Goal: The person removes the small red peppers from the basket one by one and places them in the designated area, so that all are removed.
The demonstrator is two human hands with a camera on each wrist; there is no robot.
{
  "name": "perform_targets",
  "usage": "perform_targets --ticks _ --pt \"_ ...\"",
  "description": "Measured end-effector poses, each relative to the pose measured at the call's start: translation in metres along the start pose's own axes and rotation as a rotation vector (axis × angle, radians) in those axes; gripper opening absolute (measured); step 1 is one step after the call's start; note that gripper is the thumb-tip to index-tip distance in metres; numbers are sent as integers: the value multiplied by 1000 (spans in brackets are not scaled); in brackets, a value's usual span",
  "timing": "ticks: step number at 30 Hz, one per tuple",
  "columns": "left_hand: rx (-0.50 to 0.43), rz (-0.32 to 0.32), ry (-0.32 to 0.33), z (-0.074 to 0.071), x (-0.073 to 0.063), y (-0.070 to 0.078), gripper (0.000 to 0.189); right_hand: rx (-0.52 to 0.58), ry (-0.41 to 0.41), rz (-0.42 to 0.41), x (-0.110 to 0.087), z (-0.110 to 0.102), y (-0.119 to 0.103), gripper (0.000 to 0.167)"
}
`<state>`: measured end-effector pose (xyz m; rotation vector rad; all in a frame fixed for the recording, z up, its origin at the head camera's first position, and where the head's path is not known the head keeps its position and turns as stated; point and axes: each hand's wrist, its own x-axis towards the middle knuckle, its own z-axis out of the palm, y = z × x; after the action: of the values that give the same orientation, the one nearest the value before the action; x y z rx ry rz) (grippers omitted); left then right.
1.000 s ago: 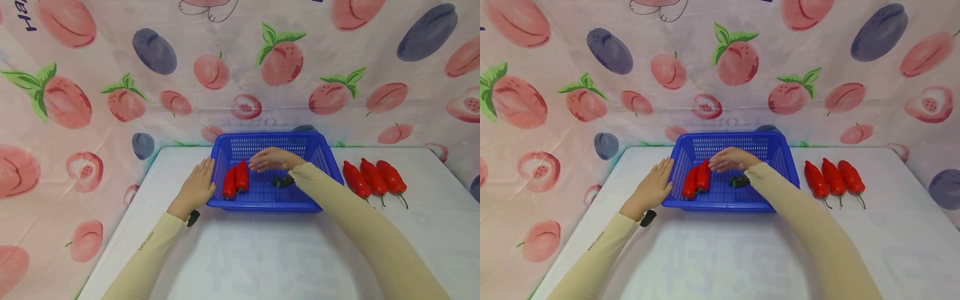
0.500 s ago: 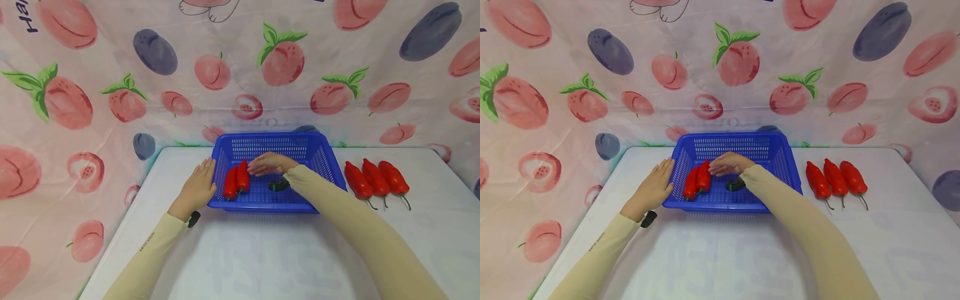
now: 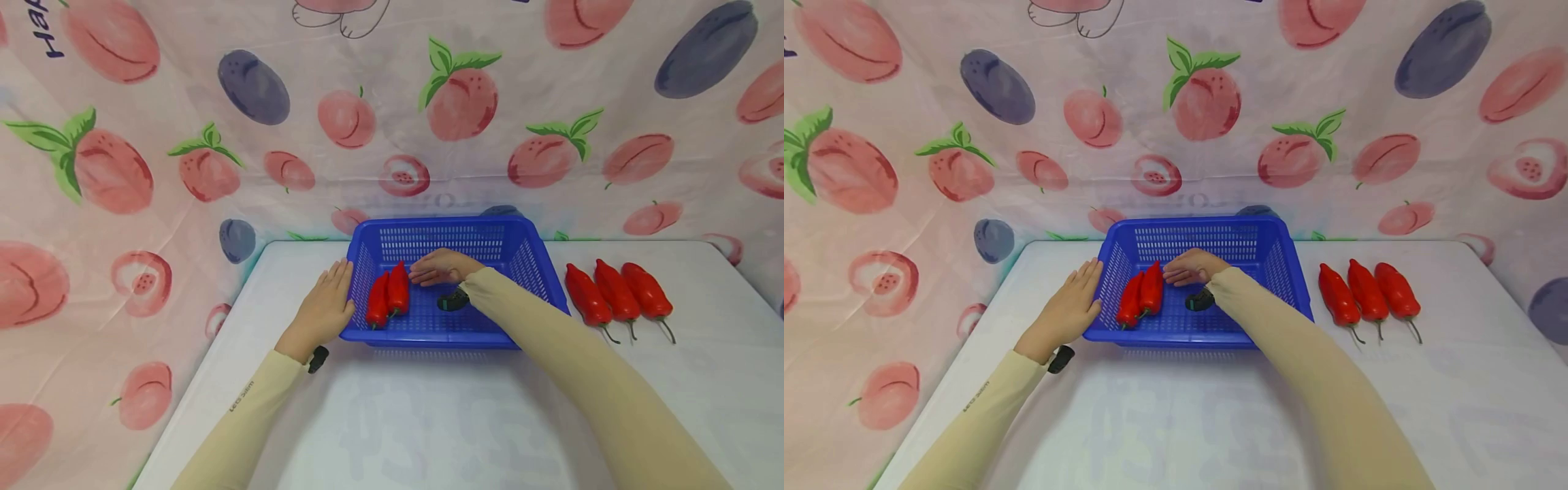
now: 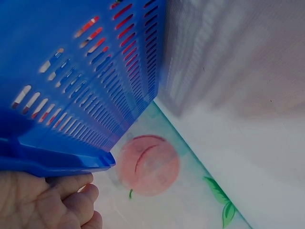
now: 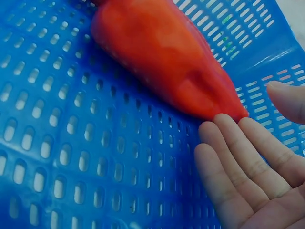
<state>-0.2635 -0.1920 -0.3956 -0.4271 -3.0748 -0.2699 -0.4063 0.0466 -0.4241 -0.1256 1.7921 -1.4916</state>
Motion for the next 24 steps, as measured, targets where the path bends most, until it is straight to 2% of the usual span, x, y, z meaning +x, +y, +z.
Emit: perform_targets --ticks 3,4,7,10,11,16,24 --pt "-3 10 9 0 0 -1 66 -5 7 -17 12 -4 5 49" --pt "-5 13 13 1 0 -1 66 18 -26 -29 26 -12 12 47" --pt "-6 21 21 1 -1 -1 66 16 -27 -39 34 -15 15 43" --pt "-3 18 18 1 -1 -2 66 -2 -21 -29 30 -10 13 41" --pt "-1 17 18 1 -1 -2 66 -29 16 -17 18 -1 6 43" --pt "-1 19 19 1 -1 -2 66 -12 14 12 7 5 -4 44" --pt "4 14 19 2 -1 -3 67 29 39 32 19 3 -7 45"
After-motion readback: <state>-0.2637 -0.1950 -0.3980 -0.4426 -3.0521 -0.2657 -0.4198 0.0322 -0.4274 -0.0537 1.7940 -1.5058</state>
